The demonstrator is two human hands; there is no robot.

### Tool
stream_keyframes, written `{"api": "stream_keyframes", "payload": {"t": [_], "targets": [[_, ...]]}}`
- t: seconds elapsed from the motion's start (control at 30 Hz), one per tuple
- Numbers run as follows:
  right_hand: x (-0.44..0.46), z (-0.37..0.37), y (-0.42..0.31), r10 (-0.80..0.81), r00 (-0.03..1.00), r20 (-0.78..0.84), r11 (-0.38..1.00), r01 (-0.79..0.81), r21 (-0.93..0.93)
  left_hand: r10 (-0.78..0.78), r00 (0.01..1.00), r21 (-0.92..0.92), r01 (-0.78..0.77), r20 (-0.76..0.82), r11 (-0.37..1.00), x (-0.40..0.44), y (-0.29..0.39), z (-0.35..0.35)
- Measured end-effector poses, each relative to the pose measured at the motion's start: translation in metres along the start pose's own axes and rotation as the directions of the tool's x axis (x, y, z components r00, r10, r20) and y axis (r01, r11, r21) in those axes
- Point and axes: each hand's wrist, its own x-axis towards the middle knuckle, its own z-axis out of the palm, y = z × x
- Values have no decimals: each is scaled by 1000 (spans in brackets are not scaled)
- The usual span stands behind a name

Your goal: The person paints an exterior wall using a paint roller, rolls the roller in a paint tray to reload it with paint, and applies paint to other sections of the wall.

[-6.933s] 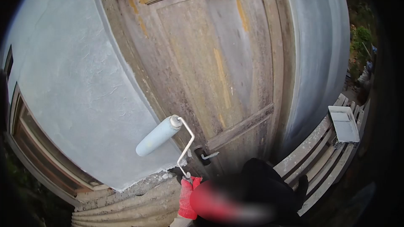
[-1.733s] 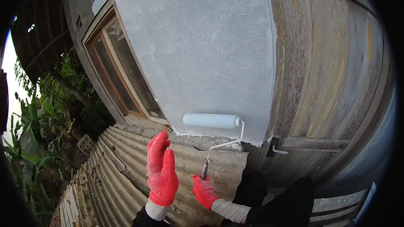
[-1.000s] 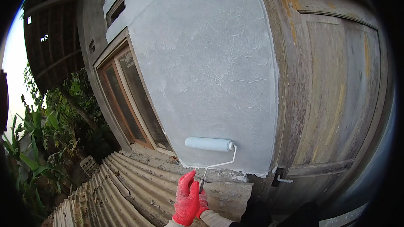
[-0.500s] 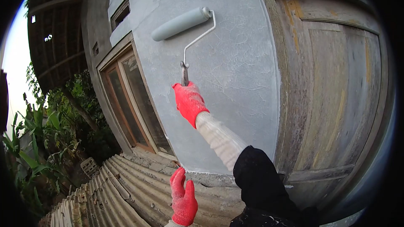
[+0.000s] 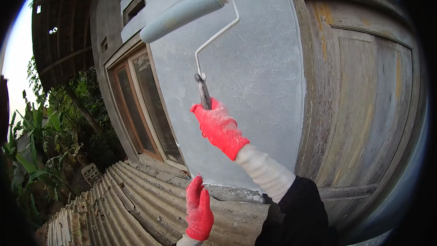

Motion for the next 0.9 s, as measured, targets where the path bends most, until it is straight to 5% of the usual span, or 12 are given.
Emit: {"api": "stream_keyframes", "payload": {"t": [0.1, 0.13, 0.2, 0.27, 0.4, 0.53, 0.63, 0.73, 0.8, 0.9], "targets": [[-71, 1, 103, 144, 986, 86, 977, -156, 148, -22, 999, 7, 22, -36, 1000, -4, -10, -4], [-97, -1, 118, 294, 950, 104, 945, -306, 120, -51, 997, -10, 50, -52, 999, -5, -16, -4], [-135, -1, 160, 337, 933, 127, 931, -350, 104, -94, 995, 0, 94, 11, 996, -7, -24, -8], [-160, 8, 225, 232, 956, 179, 881, -284, 379, -181, 979, 55, 177, 97, 983, -8, -19, -5], [-187, 16, 279, 29, 993, 114, 937, -67, 342, -472, 858, 262, 418, 201, 870, -4, -47, -3], [-206, 4, 284, 135, 973, 188, 977, -99, -186, -614, 748, 394, 501, 252, 771, -7, -80, -4], [-202, 0, 316, 126, 960, 250, 955, -49, -293, -634, 727, 512, 453, 262, 730, -6, -89, -5], [-207, -14, 336, -15, 835, 550, 505, 481, -717, -607, 752, 490, 441, 255, 752, -22, -139, -8], [-207, -23, 343, -122, 763, 635, 484, 605, -633, -596, 763, 540, 402, 250, 740, -28, -132, -8], [-202, -35, 328, -194, 579, 792, 97, 815, -571, -627, 725, 494, 450, 284, 744, -35, -131, -10]]}}
